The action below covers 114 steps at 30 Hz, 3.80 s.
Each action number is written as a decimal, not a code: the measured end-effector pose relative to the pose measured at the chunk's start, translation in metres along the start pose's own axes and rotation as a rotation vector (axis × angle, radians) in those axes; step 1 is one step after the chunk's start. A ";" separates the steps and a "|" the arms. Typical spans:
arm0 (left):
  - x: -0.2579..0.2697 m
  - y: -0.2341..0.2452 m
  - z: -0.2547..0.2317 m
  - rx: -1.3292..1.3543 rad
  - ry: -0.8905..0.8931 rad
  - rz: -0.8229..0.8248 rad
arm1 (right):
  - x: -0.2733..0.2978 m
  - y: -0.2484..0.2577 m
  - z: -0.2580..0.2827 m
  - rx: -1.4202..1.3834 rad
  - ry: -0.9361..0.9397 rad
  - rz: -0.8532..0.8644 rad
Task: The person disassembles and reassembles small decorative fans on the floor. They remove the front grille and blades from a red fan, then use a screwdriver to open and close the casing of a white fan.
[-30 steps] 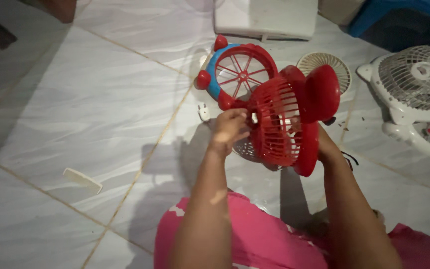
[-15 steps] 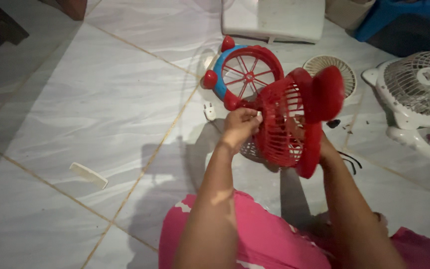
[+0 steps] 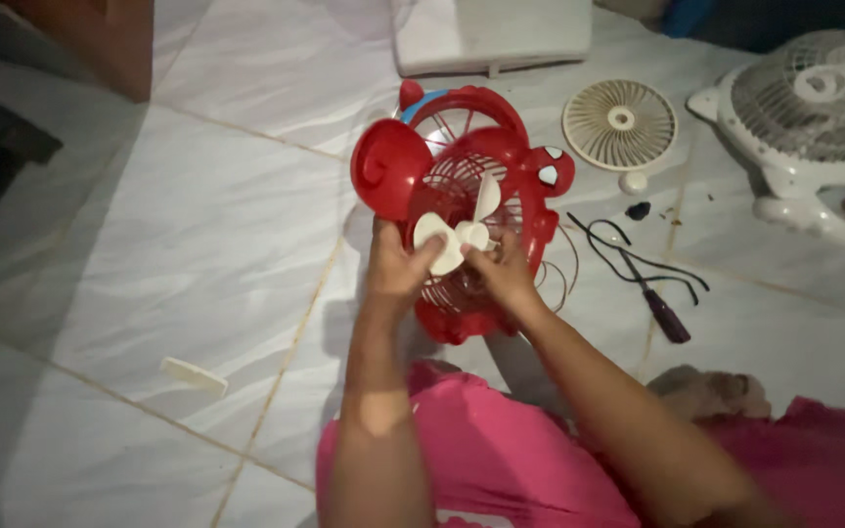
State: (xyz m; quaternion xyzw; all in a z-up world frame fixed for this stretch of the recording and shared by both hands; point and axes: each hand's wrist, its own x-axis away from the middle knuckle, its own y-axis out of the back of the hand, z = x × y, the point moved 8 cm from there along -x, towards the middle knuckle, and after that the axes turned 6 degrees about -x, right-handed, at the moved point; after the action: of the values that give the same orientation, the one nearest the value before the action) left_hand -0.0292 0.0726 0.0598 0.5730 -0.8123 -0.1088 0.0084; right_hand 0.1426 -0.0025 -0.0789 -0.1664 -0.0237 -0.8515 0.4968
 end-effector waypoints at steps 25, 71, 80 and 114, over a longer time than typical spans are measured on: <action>0.079 -0.069 -0.038 -0.622 -0.132 -0.038 | 0.029 0.034 0.068 0.658 0.436 -0.168; 0.056 -0.072 0.012 -1.071 0.177 0.118 | 0.034 -0.001 -0.048 1.694 0.619 -0.060; 0.047 -0.073 0.000 -1.139 0.086 -0.089 | 0.043 0.008 -0.006 1.411 0.724 0.003; 0.033 -0.133 0.170 -1.486 0.161 0.359 | 0.036 -0.009 -0.002 1.121 0.769 0.207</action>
State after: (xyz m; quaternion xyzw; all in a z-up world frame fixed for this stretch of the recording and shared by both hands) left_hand 0.0590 0.0275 -0.1347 0.2825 -0.6031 -0.5810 0.4679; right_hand 0.1179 -0.0285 -0.0686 0.4283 -0.2666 -0.6573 0.5598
